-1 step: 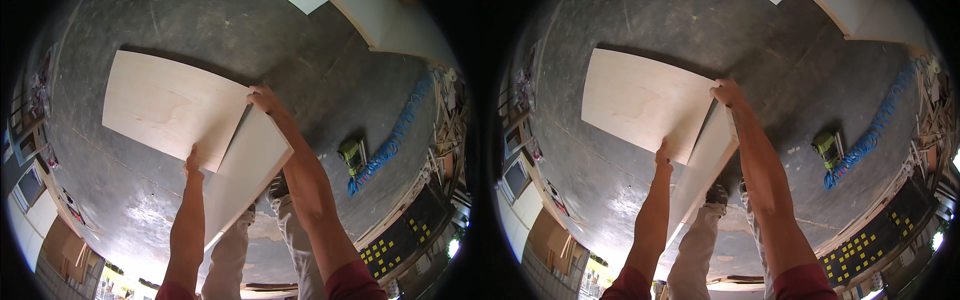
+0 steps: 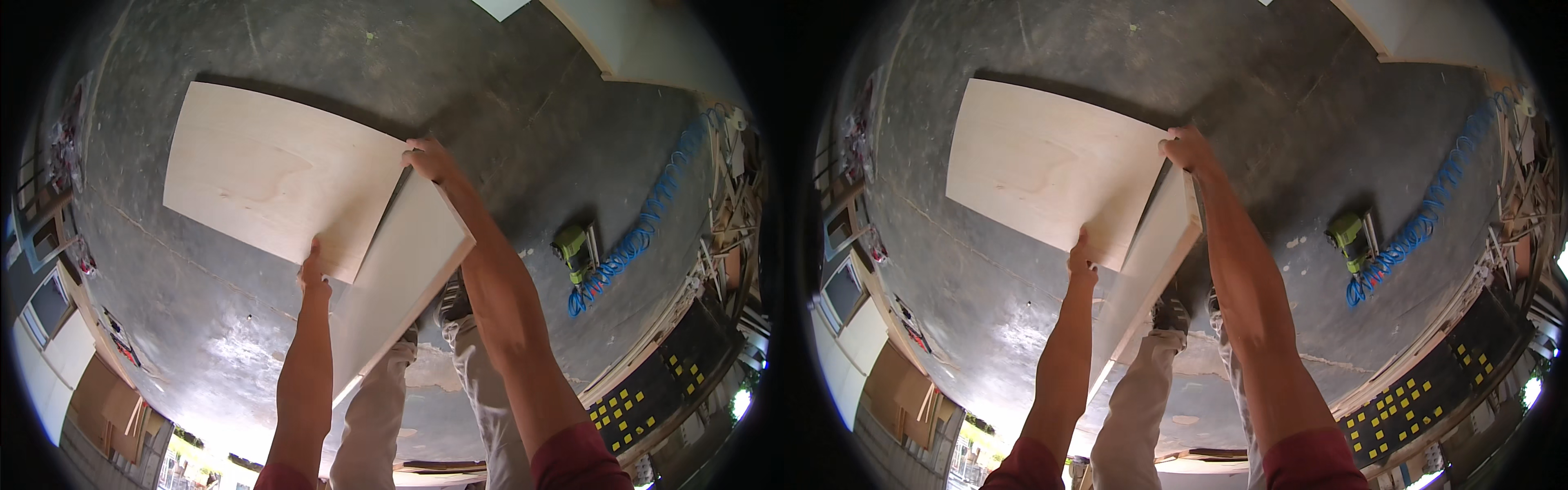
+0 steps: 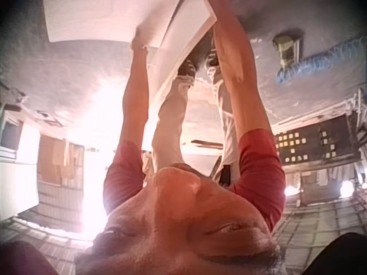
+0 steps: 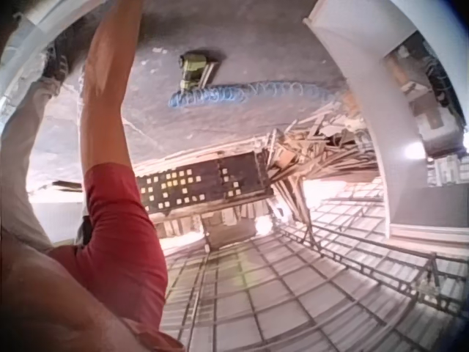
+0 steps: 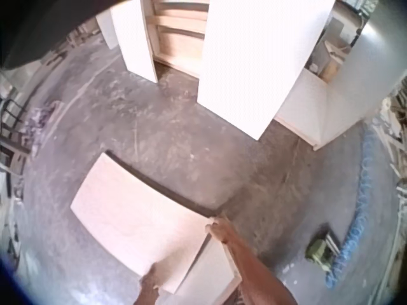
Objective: The person joins white furniture panels together using a pneumatic nail gun, aligning the edges by hand before firing the tool.
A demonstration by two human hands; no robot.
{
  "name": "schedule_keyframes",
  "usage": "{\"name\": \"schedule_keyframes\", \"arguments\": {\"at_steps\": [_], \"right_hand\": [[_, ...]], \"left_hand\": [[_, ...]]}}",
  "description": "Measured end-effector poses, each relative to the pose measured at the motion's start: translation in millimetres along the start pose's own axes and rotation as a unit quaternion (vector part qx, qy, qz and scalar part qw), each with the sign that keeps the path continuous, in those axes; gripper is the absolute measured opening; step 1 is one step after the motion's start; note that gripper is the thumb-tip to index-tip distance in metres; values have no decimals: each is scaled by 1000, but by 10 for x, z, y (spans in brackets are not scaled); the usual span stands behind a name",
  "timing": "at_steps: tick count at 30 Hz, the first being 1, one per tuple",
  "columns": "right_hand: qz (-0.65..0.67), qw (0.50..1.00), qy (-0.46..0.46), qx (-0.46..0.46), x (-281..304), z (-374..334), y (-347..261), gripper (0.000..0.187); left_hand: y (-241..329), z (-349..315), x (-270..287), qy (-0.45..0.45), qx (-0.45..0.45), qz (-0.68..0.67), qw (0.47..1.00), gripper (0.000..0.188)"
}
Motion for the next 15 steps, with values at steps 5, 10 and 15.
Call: {"name": "schedule_keyframes", "arguments": {"at_steps": [5, 10, 15], "right_hand": [[300, 953, 29, -19, 183, -344, 137, 52], [525, 825, 136, 156, -521, -1570, -338, 72], [352, 896, 99, 252, -956, -2577, -873, 120]], "left_hand": [[172, -943, -126, -109, -219, -9, 970, 42], [1056, -1889, -303, -70, -291, 25, 954, 31], [1499, -2291, -786, -43, -370, 27, 928, 27]]}}
Point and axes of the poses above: each hand's wrist, its own z-axis towards the middle knuckle, its own x-axis out of the back of the hand, y = z × x, the point moved 1 cm from there along z, towards the middle knuckle, and after that the axes turned 11 degrees about -y, right-handed, at the moved point
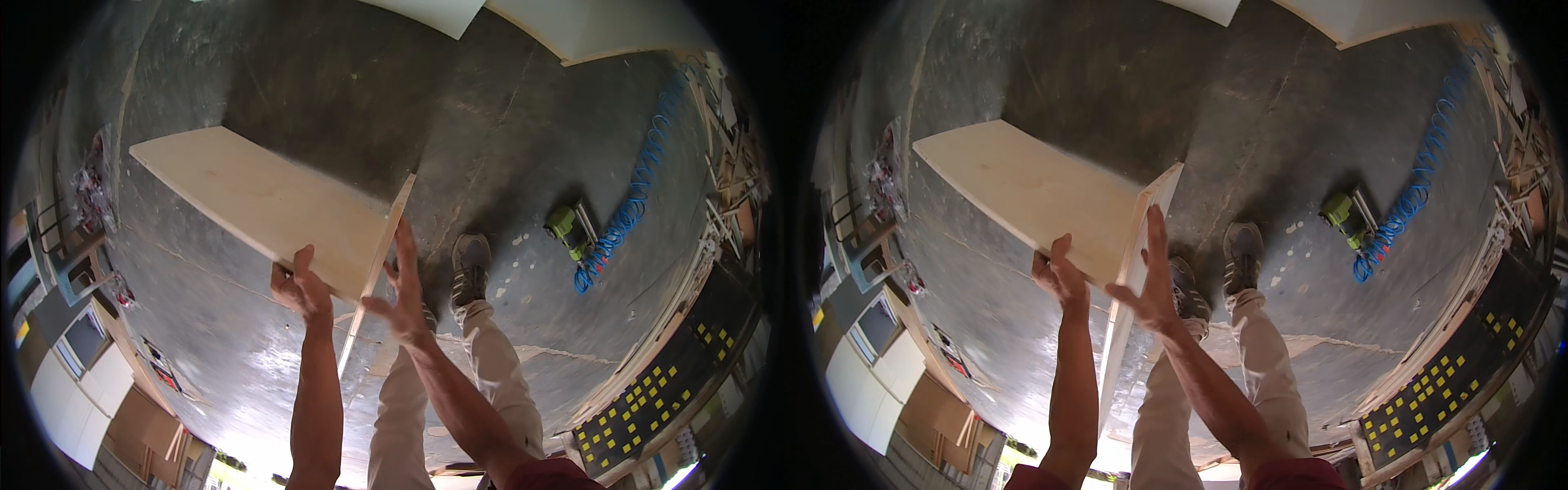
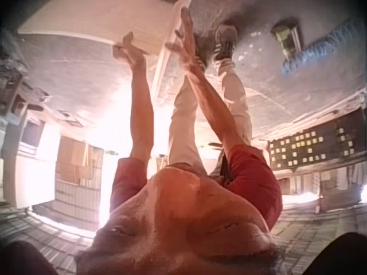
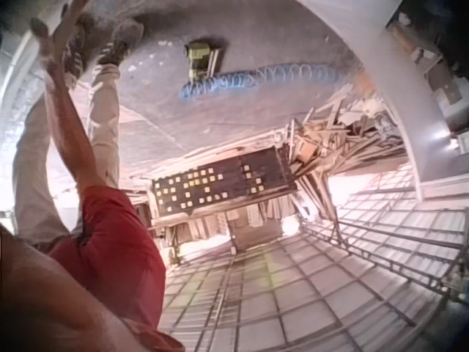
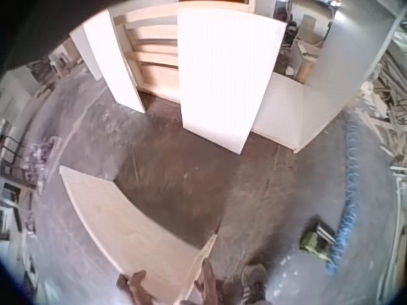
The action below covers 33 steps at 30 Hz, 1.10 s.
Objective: The person joins white furniture panels together using a pneumatic nail gun, aligning the edges by hand before firing the tool.
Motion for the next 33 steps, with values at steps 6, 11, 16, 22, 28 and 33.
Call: {"name": "schedule_keyframes", "arguments": {"at_steps": [6, 11, 16, 22, 28, 33], "right_hand": [[-217, 975, 47, 25, -129, -69, 173, 123], [-247, 952, 178, 26, -145, -30, 252, 77], [-211, 946, 240, -59, -136, 104, 101, 57], [-174, 955, 242, 5, -104, -9, 322, 80], [-219, 956, 173, -86, -525, -609, 580, 98], [-199, 937, 139, -249, -686, -856, 624, 96]], "left_hand": [[145, 8, -483, -9, 60, 111, 992, 36], [37, 67, -713, -36, 62, 221, 973, 31], [54, -5, -784, -68, -76, 381, 919, 62], [-79, 254, -670, -28, -412, 475, 777, 90], [245, 294, -908, -105, -528, 420, 730, 67], [435, 376, -880, -470, -537, 440, 545, 37]]}}
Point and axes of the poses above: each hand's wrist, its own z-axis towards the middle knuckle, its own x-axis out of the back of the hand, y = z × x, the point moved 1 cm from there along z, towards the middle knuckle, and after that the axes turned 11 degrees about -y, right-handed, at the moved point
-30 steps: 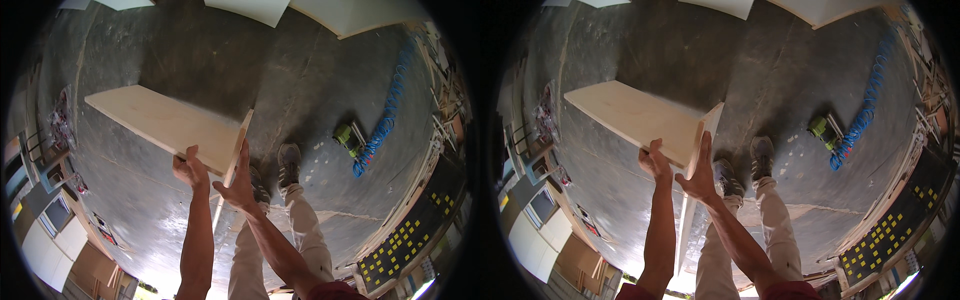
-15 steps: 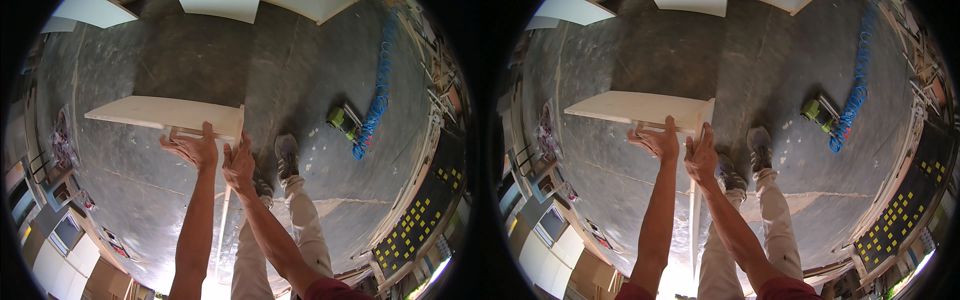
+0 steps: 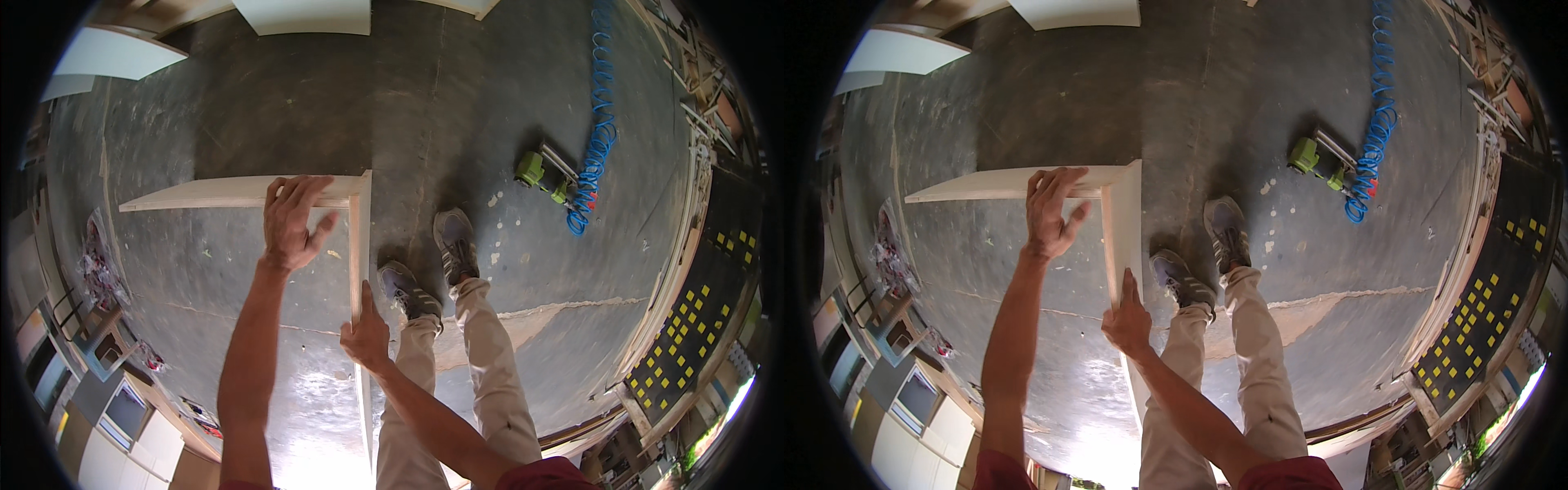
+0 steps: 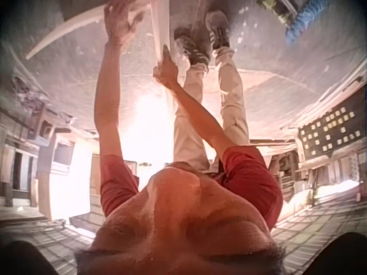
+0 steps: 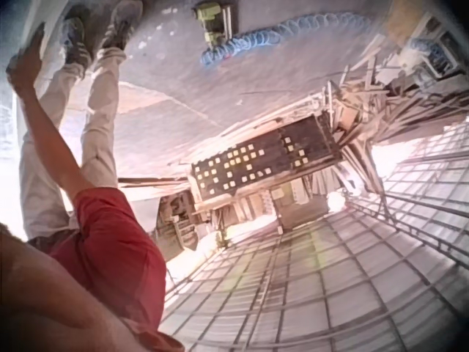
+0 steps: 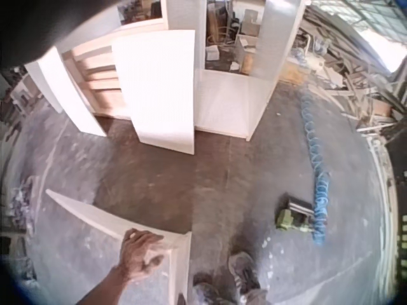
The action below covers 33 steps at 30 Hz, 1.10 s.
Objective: The person joins white furniture panels together using a pneumatic nail gun, aligning the edges by hand before firing the tool.
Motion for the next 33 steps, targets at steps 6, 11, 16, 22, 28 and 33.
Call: {"name": "schedule_keyframes", "arguments": {"at_steps": [6, 11, 16, 22, 28, 33], "right_hand": [[-17, 998, -39, -38, -13, -31, -39, 96], [-10, 998, -55, -43, -21, -78, 43, 98], [-18, 998, -48, -45, -102, -76, 93, 100], [3, 995, -85, -45, -9, -102, 109, 101], [2, 994, -100, -47, 40, -102, 92, 101], [-17, 992, -118, -47, 46, -99, 74, 104]], "left_hand": [[-91, 67, 86, -116, -99, -15, 988, 50], [-13, 172, 51, -86, -68, -46, 993, 49], [41, 179, 27, -75, -76, -72, 992, 42], [138, 89, -42, -61, -32, -101, 992, 38], [162, 71, -92, -44, -12, -154, 987, 38], [123, 56, -113, -24, -30, -140, 989, 40]]}}
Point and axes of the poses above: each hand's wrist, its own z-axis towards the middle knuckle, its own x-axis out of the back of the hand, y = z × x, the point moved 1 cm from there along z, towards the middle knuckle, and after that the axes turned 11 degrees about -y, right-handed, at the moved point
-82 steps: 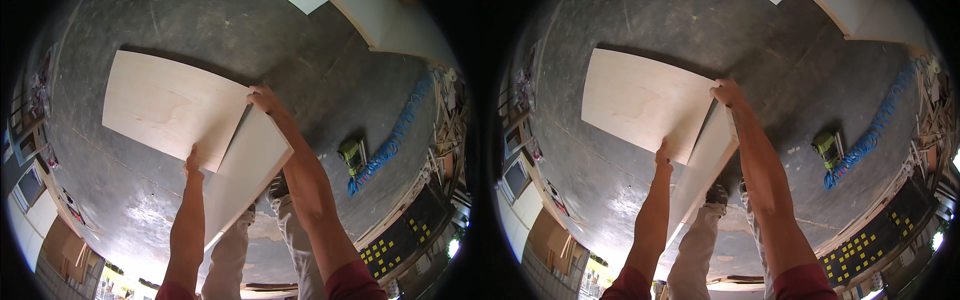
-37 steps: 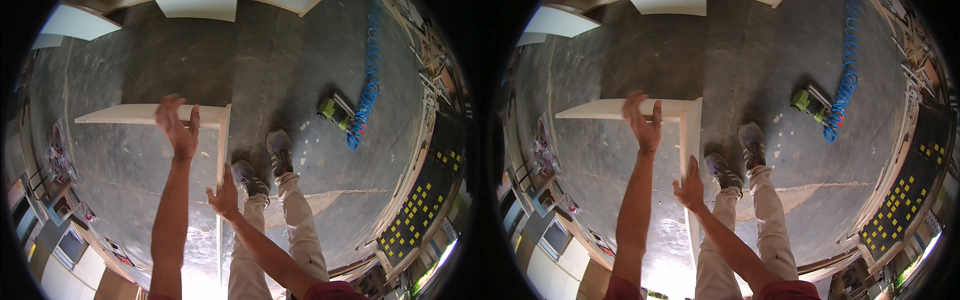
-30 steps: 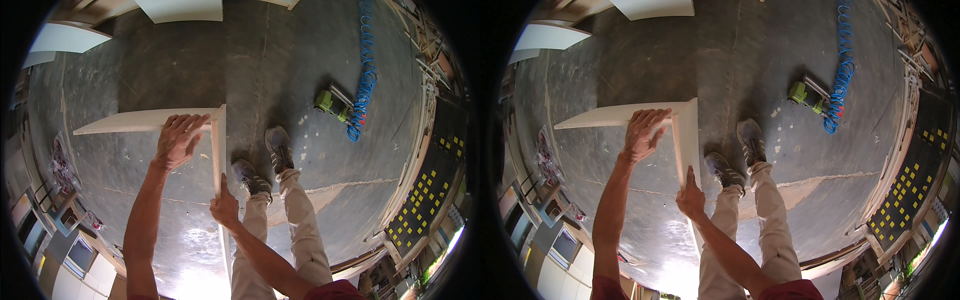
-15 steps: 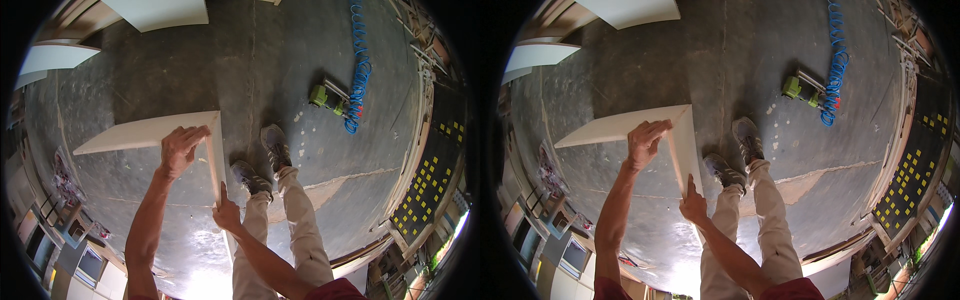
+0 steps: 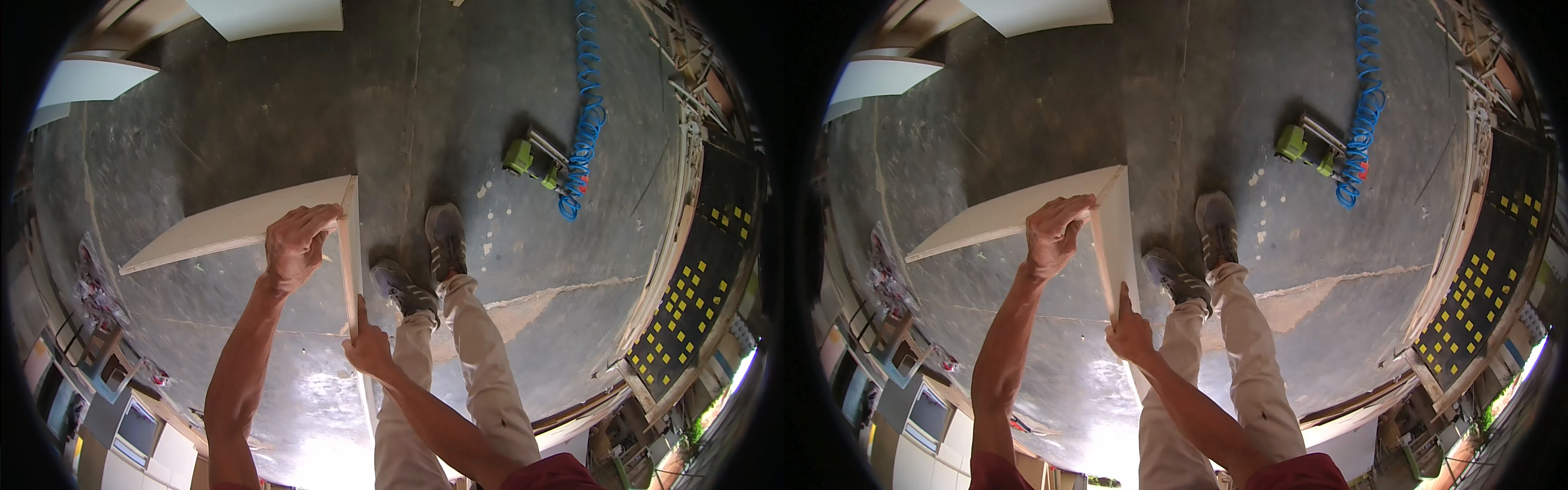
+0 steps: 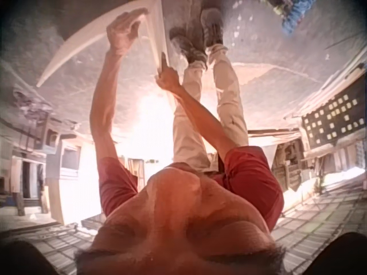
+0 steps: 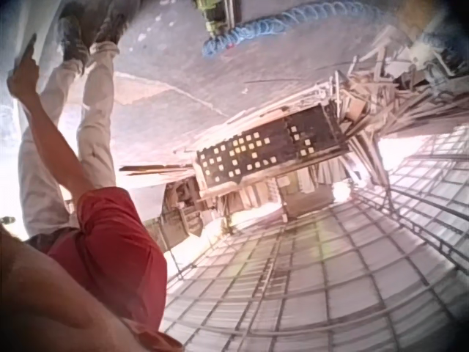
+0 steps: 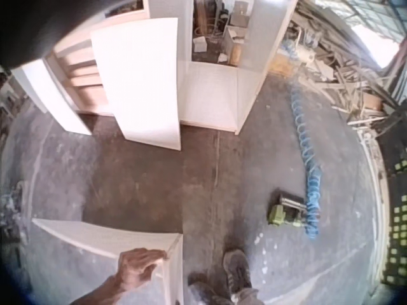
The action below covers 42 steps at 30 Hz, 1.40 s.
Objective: The person joins white furniture panels together using a pneumatic nail gun, aligning the edges by hand before firing the tool.
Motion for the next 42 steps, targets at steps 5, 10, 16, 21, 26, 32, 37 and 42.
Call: {"name": "schedule_keyframes", "arguments": {"at_steps": [5, 10, 16, 21, 26, 32, 37, 42], "right_hand": [[11, 1000, -20, -16, 30, 5, 4, 105], [28, 999, -33, -23, 29, 6, -19, 105], [11, 999, -23, -27, 26, 9, -44, 104], [5, 995, -71, -66, 82, 9, -135, 107], [3, 988, -118, -95, 137, 10, -156, 107], [-40, 990, -124, -58, 207, 1, -168, 108], [-81, 986, -140, -32, 235, 36, -154, 112], [-133, 959, -251, 4, 549, 156, -145, 120]], "left_hand": [[17, 24, 19, -9, -2, -15, 1000, 41], [-3, 6, 45, -33, -1, -39, 999, 43], [-41, 55, 92, -66, -22, -38, 997, 45], [-53, 63, 118, -59, -42, -41, 997, 48], [-47, 69, 146, -52, -69, -66, 994, 49], [-96, 69, 211, -51, -157, -17, 986, 48], [-100, -4, 232, -67, -178, -1, 982, 48], [-80, 3, 228, -81, -165, -17, 983, 46]]}}
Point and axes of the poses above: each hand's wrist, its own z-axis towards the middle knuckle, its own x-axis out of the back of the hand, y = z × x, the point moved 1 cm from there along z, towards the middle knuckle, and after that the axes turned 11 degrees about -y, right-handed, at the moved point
